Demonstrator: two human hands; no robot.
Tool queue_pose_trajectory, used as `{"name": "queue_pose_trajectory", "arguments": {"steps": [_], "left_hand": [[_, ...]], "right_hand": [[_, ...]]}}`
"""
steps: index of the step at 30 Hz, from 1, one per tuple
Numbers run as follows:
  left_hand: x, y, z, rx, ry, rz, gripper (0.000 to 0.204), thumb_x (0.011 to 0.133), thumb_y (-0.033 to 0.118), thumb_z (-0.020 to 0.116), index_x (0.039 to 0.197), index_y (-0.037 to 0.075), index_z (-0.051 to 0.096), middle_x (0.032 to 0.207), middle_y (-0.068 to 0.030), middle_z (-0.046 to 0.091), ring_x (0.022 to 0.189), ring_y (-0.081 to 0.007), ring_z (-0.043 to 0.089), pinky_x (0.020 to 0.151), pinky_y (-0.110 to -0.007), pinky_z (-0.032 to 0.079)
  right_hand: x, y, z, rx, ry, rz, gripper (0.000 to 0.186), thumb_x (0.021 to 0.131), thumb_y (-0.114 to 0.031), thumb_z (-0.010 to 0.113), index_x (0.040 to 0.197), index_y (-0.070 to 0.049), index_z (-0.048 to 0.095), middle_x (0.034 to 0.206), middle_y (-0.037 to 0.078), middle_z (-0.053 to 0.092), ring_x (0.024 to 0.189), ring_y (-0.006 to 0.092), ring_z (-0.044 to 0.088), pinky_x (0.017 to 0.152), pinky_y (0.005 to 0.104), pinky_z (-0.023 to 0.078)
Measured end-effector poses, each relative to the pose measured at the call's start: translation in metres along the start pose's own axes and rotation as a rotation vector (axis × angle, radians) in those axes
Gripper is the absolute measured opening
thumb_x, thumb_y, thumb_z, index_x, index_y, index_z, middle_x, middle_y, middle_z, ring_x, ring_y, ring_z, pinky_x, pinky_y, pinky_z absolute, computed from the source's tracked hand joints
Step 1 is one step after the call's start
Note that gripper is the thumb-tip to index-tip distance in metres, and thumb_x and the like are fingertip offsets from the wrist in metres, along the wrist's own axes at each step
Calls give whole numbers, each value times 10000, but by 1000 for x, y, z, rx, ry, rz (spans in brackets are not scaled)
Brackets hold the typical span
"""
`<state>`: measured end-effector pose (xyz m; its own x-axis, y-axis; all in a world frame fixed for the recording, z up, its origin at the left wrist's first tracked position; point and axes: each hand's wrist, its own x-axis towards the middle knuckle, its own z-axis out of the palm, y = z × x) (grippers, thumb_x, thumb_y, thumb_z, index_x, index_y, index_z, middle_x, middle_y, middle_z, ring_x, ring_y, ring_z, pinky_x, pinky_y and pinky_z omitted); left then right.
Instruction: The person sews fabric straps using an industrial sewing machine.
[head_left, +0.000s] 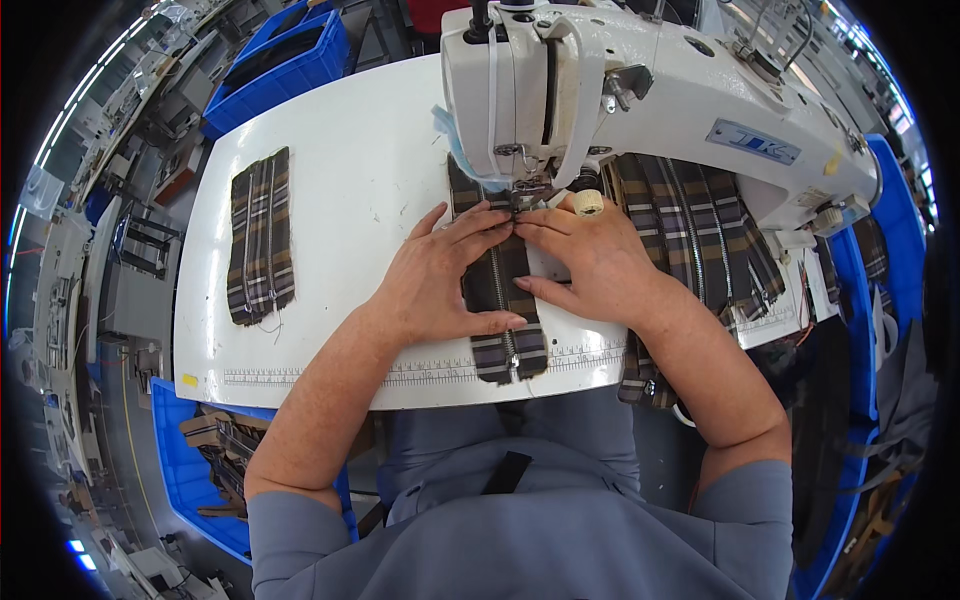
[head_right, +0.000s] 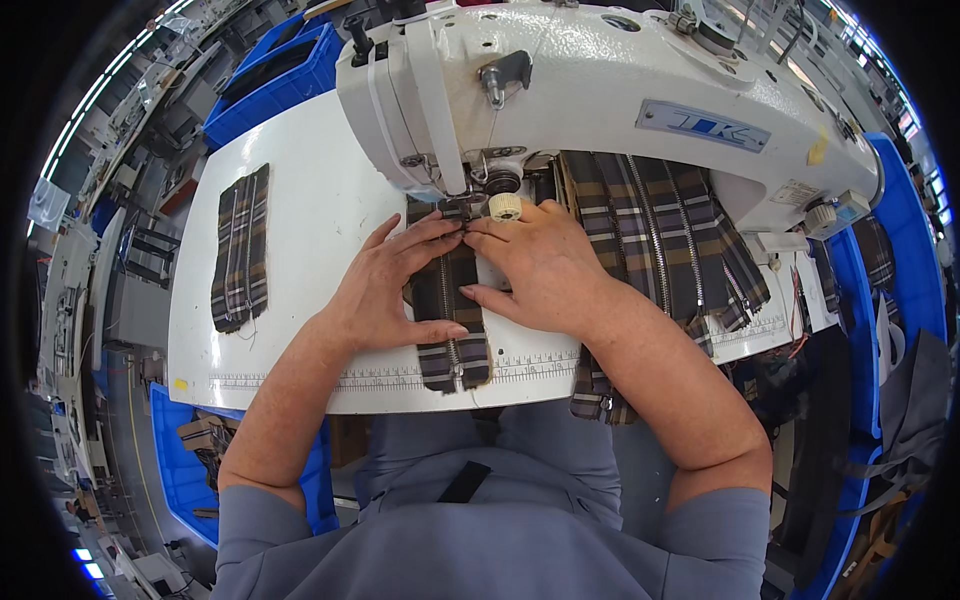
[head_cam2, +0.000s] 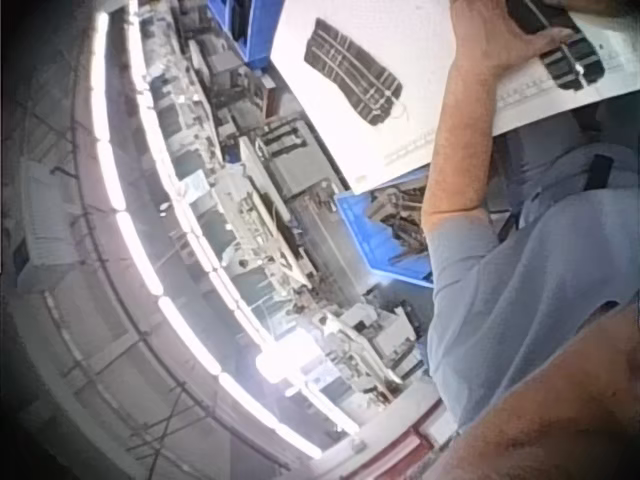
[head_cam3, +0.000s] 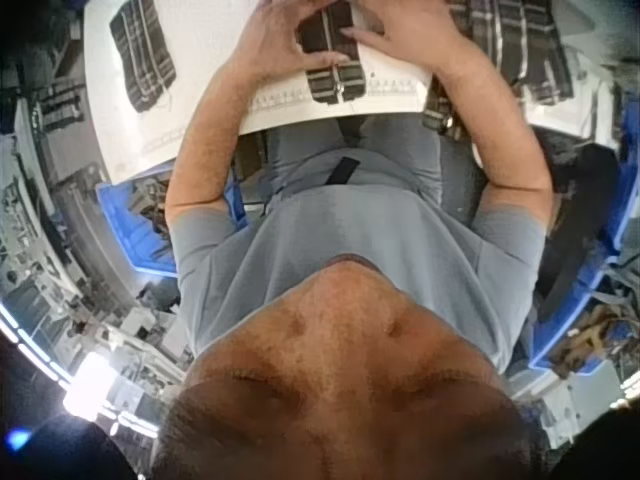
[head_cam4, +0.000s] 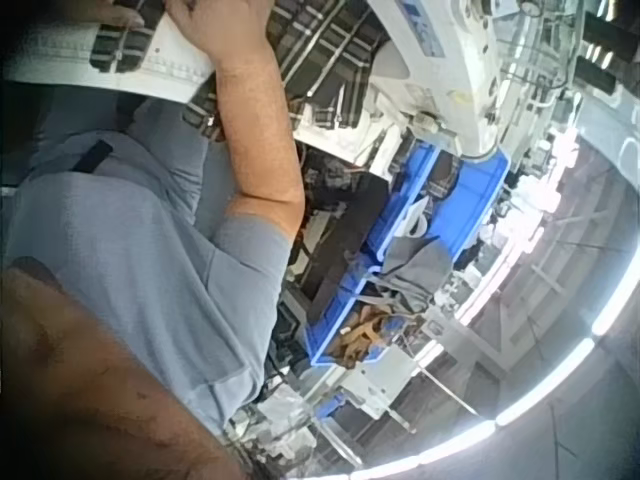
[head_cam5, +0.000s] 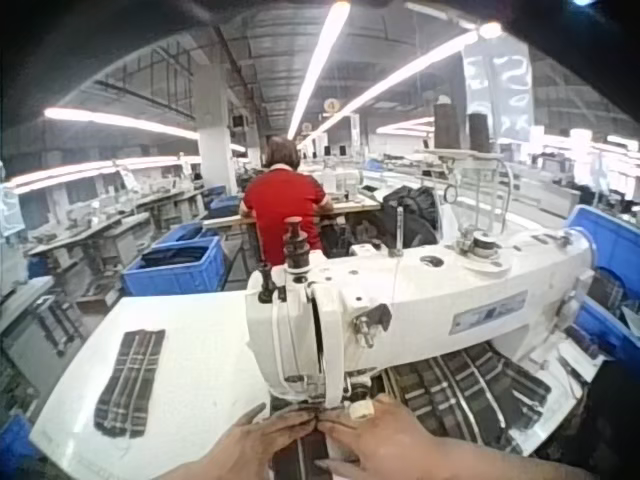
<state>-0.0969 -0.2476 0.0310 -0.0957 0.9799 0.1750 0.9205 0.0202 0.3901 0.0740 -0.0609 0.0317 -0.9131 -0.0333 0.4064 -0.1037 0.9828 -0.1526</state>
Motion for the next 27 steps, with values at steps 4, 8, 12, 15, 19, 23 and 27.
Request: {"name": "queue_pose_trajectory", "arguments": {"steps": [4, 8, 12, 15, 19, 23, 27], "left_hand": [[-1, 1, 2, -22, 26, 1, 938, 706, 560, 892, 1414, 6, 626, 1536, -151, 555, 1493, -328, 459, 1278, -566, 268], [-1, -1, 3, -62, 50, 4, 802, 769, 500, 872, 1377, 20, 662, 1500, -157, 592, 1451, -340, 510, 1261, -539, 325], [-2, -1, 8, -51, 107, 61, 595, 837, 384, 854, 1301, 37, 718, 1445, -147, 642, 1396, -331, 570, 1222, -507, 401], [-4, -2, 11, -233, 88, -8, 399, 878, 261, 831, 1206, 43, 768, 1380, -131, 690, 1334, -316, 625, 1157, -444, 488], [2, -3, 14, -169, 155, -13, 282, 905, 147, 785, 1166, 40, 785, 1337, -122, 716, 1294, -301, 656, 1084, -389, 547], [13, -18, 13, -125, 195, 41, 273, 907, 103, 753, 1171, 41, 783, 1319, -125, 721, 1255, -305, 674, 1043, -386, 567], [31, -31, 5, -96, 170, 77, 279, 899, 99, 749, 1168, 34, 780, 1271, -142, 735, 1147, -327, 712, 996, -397, 580]], "right_hand": [[0, 0, 0, -13, 4, -7, 502, 842, -383, 803, 1212, -52, 730, 1268, 80, 711, 1111, 301, 679, 897, 452, 550], [1, 0, 1, -21, -13, -4, 460, 856, -356, 789, 1194, -50, 730, 1266, 70, 711, 1104, 285, 682, 873, 440, 559], [0, 0, -1, -29, -27, -3, 407, 860, -300, 778, 1177, -49, 729, 1265, 61, 713, 1100, 277, 682, 868, 438, 562], [1, 0, 1, -7, -37, 11, 395, 859, -275, 773, 1179, -48, 730, 1260, 59, 715, 1096, 274, 682, 865, 435, 564], [0, 2, 6, 21, 14, -9, 375, 903, -319, 735, 1155, -44, 760, 1228, 60, 732, 1002, 272, 681, 860, 410, 473], [2, 0, 5, 16, 16, -7, 369, 899, -314, 740, 1152, -46, 760, 1215, 60, 733, 974, 267, 682, 841, 408, 470], [1, 0, 9, 10, 54, -12, 330, 889, -285, 757, 1119, -50, 770, 1163, 54, 744, 945, 267, 678, 827, 395, 471]]}}
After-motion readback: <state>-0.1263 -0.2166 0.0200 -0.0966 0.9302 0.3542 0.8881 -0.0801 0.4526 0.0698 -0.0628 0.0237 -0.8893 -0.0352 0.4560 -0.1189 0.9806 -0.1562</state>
